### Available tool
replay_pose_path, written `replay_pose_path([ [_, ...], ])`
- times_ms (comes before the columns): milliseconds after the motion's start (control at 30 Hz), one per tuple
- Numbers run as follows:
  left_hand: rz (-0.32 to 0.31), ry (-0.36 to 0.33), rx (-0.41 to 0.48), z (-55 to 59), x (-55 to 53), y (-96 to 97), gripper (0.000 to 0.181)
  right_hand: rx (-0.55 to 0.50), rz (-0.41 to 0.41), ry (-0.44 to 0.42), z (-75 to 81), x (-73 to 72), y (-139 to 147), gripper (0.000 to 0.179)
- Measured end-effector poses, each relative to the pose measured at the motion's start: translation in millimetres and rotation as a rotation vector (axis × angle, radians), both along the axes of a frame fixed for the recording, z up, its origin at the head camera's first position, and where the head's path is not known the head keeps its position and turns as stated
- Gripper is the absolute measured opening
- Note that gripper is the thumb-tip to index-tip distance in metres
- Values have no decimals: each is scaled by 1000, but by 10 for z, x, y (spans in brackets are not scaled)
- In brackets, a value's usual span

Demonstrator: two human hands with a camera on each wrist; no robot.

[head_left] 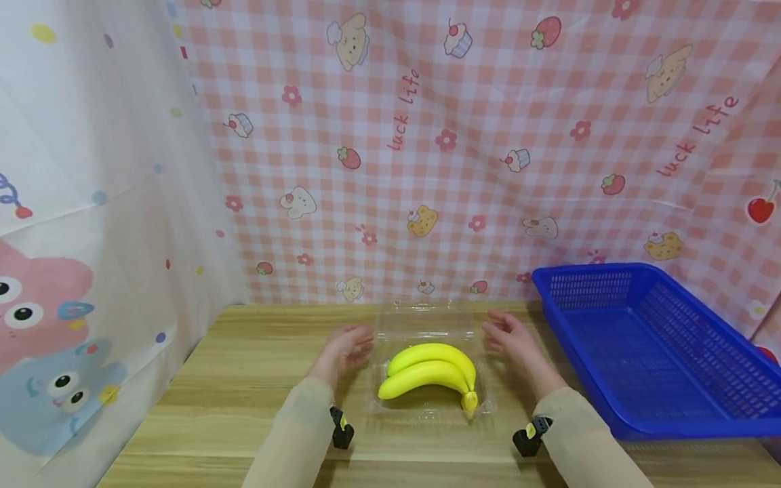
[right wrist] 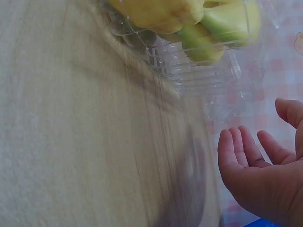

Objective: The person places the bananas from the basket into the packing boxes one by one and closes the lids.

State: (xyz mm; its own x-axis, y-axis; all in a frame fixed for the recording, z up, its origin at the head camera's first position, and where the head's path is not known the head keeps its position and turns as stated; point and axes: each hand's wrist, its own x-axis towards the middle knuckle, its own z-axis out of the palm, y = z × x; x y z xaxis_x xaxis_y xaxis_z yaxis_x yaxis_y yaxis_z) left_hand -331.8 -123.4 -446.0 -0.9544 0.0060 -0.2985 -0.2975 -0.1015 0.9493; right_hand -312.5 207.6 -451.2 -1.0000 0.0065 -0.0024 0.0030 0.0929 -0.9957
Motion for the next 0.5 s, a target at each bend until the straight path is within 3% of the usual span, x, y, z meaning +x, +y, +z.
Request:
replay_pose_path([
  [233,6,2,-7,42,-51,22,55,-64,23,-42,-50,-64,-12,55],
  [500,-17,-5,-53,85,-90,15,57,-10,22,-81,-45,-150,-44,56],
])
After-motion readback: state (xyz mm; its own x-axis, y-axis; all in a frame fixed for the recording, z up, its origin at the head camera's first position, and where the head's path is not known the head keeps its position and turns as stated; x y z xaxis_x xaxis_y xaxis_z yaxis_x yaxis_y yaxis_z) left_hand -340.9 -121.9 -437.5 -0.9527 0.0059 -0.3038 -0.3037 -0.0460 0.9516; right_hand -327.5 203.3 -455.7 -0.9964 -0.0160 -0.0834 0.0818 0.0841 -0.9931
